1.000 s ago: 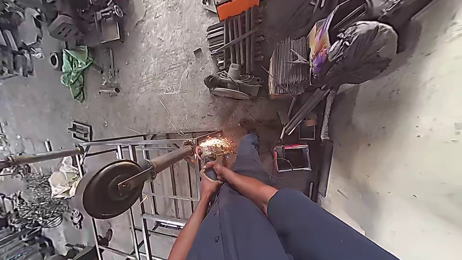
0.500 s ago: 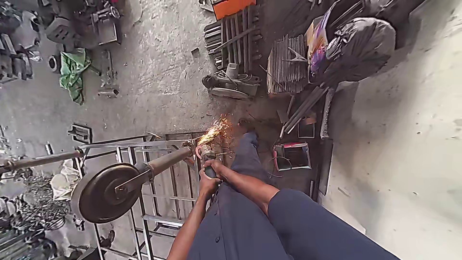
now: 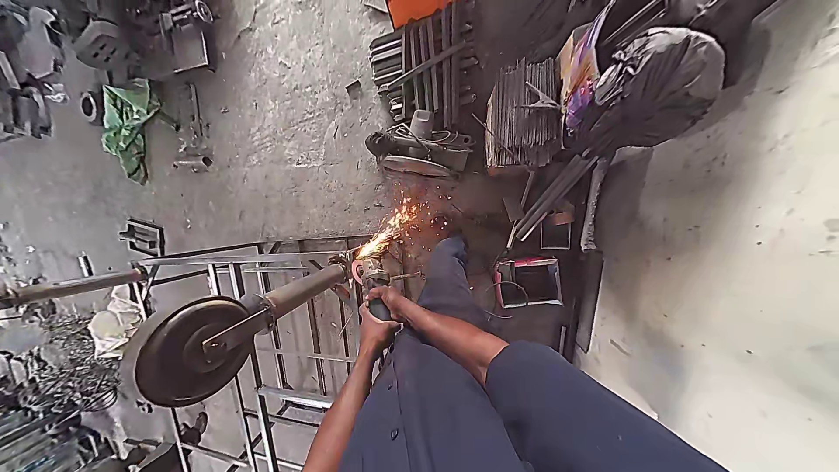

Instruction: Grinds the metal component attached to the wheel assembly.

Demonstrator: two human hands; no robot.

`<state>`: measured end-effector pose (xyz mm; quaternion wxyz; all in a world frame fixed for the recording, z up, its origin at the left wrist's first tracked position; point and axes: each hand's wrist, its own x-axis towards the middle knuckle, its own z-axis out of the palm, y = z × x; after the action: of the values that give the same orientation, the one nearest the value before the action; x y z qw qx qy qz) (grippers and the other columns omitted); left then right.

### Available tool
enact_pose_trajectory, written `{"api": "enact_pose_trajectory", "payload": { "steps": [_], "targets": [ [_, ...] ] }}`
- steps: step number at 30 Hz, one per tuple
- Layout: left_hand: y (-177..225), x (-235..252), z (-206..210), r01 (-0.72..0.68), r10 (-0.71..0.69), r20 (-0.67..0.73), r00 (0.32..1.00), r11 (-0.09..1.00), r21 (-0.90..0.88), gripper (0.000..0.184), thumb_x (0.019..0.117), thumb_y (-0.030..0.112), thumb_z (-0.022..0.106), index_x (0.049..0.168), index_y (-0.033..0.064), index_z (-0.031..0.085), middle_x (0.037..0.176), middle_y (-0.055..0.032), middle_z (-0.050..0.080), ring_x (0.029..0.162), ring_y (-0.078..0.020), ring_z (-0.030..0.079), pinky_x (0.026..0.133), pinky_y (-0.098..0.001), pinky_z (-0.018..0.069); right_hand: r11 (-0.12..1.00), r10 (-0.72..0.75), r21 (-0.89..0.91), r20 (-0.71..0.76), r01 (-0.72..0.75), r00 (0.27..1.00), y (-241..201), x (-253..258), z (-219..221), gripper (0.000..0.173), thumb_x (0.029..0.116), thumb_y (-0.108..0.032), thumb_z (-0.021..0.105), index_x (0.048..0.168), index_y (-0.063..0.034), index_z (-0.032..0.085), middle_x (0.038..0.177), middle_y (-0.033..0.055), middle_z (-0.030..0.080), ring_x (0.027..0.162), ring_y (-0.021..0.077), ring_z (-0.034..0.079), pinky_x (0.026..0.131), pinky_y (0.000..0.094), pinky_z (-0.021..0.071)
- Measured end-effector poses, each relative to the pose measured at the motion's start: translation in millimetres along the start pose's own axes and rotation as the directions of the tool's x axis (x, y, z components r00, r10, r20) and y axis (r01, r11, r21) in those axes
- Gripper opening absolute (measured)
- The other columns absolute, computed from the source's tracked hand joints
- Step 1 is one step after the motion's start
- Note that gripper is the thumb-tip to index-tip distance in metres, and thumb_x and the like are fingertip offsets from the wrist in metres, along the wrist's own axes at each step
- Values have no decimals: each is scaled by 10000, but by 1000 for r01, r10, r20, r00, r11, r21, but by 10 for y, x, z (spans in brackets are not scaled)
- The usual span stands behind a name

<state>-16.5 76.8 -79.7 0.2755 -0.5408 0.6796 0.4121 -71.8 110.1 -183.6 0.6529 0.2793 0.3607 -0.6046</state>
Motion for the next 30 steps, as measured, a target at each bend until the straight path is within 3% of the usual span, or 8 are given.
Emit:
{"api": "enact_pose_trajectory", "payload": {
  "steps": [5, 8, 10, 13, 19, 23, 26, 30],
  "targets": [
    [-47, 182, -21, 9, -7, -24, 1000, 996, 88, 1214, 539, 168, 913, 1533, -2, 236, 1298, -244, 606, 1146, -333, 641, 955, -499, 552, 997, -37, 63, 72, 33, 997, -43, 92, -38, 53, 916, -96, 614, 935, -46, 610, 768, 68, 647, 673, 167, 637, 643, 360, 557],
    [12, 201, 15, 33, -29, -34, 999, 992, 124, 1221, 597, 161, 911, 1567, 14, 183, 1334, -260, 586, 1185, -359, 619, 983, -531, 529, 997, -46, 68, 94, 40, 995, -89, 121, -67, 43, 922, -91, 613, 931, -49, 612, 774, 65, 649, 683, 165, 640, 653, 355, 560],
    [-76, 181, 63, 46, -34, -70, 997, 985, 169, 1204, 613, 201, 902, 1572, 15, 198, 1303, -262, 619, 1166, -378, 638, 963, -559, 534, 998, -27, 66, 110, 20, 994, -39, 90, -83, 51, 926, -94, 607, 946, -48, 613, 781, 64, 648, 688, 164, 639, 658, 355, 559],
    [179, 65, 59, 80, -76, -31, 997, 986, 145, 1103, 678, 175, 890, 1555, 17, 238, 1332, -249, 599, 1182, -358, 625, 984, -529, 530, 997, -29, 76, 111, 21, 993, -105, 95, -110, 41, 943, -90, 574, 930, -59, 597, 752, 55, 639, 656, 156, 628, 630, 343, 552],
    [-53, 291, 48, 47, -39, -51, 998, 986, 160, 1212, 580, 278, 902, 1559, 45, 226, 1282, -212, 639, 1134, -329, 658, 941, -537, 559, 998, -28, 58, 103, 22, 994, -163, 97, -81, 105, 878, -77, 628, 972, -45, 594, 780, 79, 650, 678, 175, 645, 641, 360, 567],
    [13, 419, 32, 27, -26, -5, 1000, 999, 44, 1230, 559, 186, 907, 1558, 47, 202, 1307, -236, 604, 1098, -330, 661, 893, -526, 572, 1000, -29, 8, 25, 29, 999, -301, 126, -56, 97, 890, -101, 638, 967, -49, 610, 802, 70, 648, 699, 166, 641, 655, 356, 560],
    [-167, 687, 18, -33, 33, 48, 998, 999, -10, 1268, 520, 180, 915, 1545, 27, 184, 1310, -236, 587, 1046, -313, 677, 829, -501, 604, 1000, -13, 18, -24, 14, 1000, -329, 204, -39, 85, 899, -111, 650, 944, -43, 628, 796, 73, 648, 698, 167, 638, 659, 361, 558],
    [-356, 958, 11, -76, 76, 82, 994, 997, 4, 1252, 515, 200, 927, 1534, 17, 222, 1321, -232, 589, 1095, -306, 665, 892, -493, 590, 998, -46, 34, -75, 48, 996, -269, 358, -70, 112, 897, -120, 671, 954, -31, 634, 805, 79, 656, 709, 170, 646, 674, 366, 564]
  ]
}}
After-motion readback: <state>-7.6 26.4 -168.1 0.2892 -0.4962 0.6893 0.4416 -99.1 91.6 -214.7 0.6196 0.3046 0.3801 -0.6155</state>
